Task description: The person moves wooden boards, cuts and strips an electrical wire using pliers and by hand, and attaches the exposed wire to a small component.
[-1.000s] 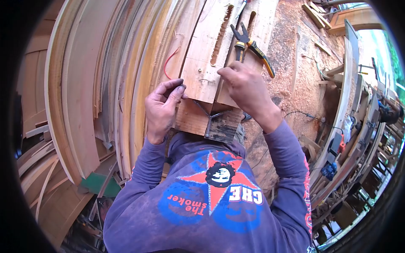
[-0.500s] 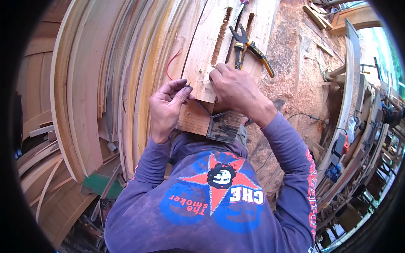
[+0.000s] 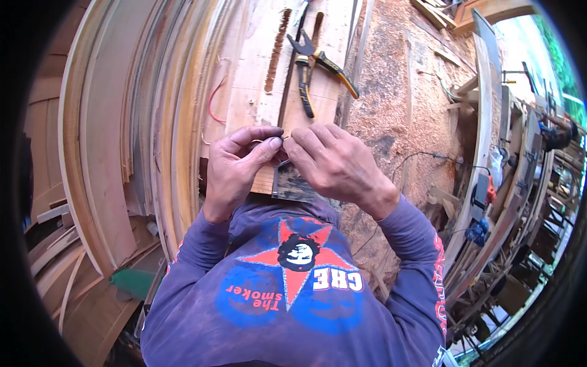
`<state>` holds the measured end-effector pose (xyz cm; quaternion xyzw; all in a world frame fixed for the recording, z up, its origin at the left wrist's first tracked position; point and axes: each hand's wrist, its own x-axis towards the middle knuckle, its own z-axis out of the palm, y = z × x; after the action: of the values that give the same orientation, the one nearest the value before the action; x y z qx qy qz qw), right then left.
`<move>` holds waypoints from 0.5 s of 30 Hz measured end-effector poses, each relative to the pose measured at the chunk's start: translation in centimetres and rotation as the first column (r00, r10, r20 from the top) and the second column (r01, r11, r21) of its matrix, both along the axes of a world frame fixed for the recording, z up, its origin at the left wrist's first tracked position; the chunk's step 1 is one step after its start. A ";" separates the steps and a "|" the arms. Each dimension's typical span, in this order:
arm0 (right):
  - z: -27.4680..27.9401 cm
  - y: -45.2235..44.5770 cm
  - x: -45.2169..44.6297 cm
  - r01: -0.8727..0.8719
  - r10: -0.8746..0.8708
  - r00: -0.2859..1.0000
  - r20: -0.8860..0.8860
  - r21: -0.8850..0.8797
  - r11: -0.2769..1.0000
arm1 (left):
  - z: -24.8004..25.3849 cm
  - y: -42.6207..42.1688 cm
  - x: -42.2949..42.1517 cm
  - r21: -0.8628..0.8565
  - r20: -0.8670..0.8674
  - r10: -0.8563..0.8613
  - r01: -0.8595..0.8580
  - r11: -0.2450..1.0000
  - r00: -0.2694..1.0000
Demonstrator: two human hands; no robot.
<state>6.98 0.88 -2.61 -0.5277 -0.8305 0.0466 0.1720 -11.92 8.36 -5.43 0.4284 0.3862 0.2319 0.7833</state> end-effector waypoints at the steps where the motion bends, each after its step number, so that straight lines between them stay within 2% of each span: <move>1: -0.3 -0.7 0.1 0.026 -0.026 1.000 0.000 0.021 0.999 | -0.1 -0.5 0.4 -0.020 -0.001 0.012 -0.012 1.000 1.000; 4: -0.7 -2.1 0.3 0.087 -0.086 0.996 -0.035 0.043 0.995 | -0.3 -1.6 1.3 -0.050 0.004 0.014 -0.014 0.999 1.000; 6: -1.7 -3.1 0.3 0.193 -0.169 0.961 -0.219 0.094 0.977 | -0.4 -2.3 1.8 0.053 0.005 -0.011 0.011 0.999 1.000; 8: -1.8 -3.9 0.4 0.227 -0.190 0.941 -0.280 0.107 0.968 | 0.2 -3.3 2.3 0.071 0.037 0.000 -0.003 0.997 0.999; 10: -2.0 -4.5 0.4 0.309 -0.231 0.874 -0.428 0.122 0.943 | 1.1 -3.6 2.7 0.105 0.072 0.012 -0.019 0.994 0.997; 12: -1.9 -5.5 0.8 0.335 -0.240 0.848 -0.473 0.127 0.934 | 1.9 -3.6 3.1 -0.089 0.104 -0.013 0.023 0.996 0.994; 14: -1.3 -6.5 1.0 0.522 -0.428 0.685 -0.590 -0.013 0.853 | 2.2 -3.6 3.3 -0.099 0.109 -0.021 0.032 0.995 0.994; 15: -1.8 -6.7 1.3 0.565 -0.442 0.586 -0.679 -0.048 0.824 | 2.3 -3.7 3.3 -0.113 0.111 -0.027 0.039 0.993 0.994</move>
<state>8.27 -5.83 -4.41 -0.6720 -0.5292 0.1079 0.5067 -8.61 4.71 -3.18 0.3754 0.3485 0.2193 0.8303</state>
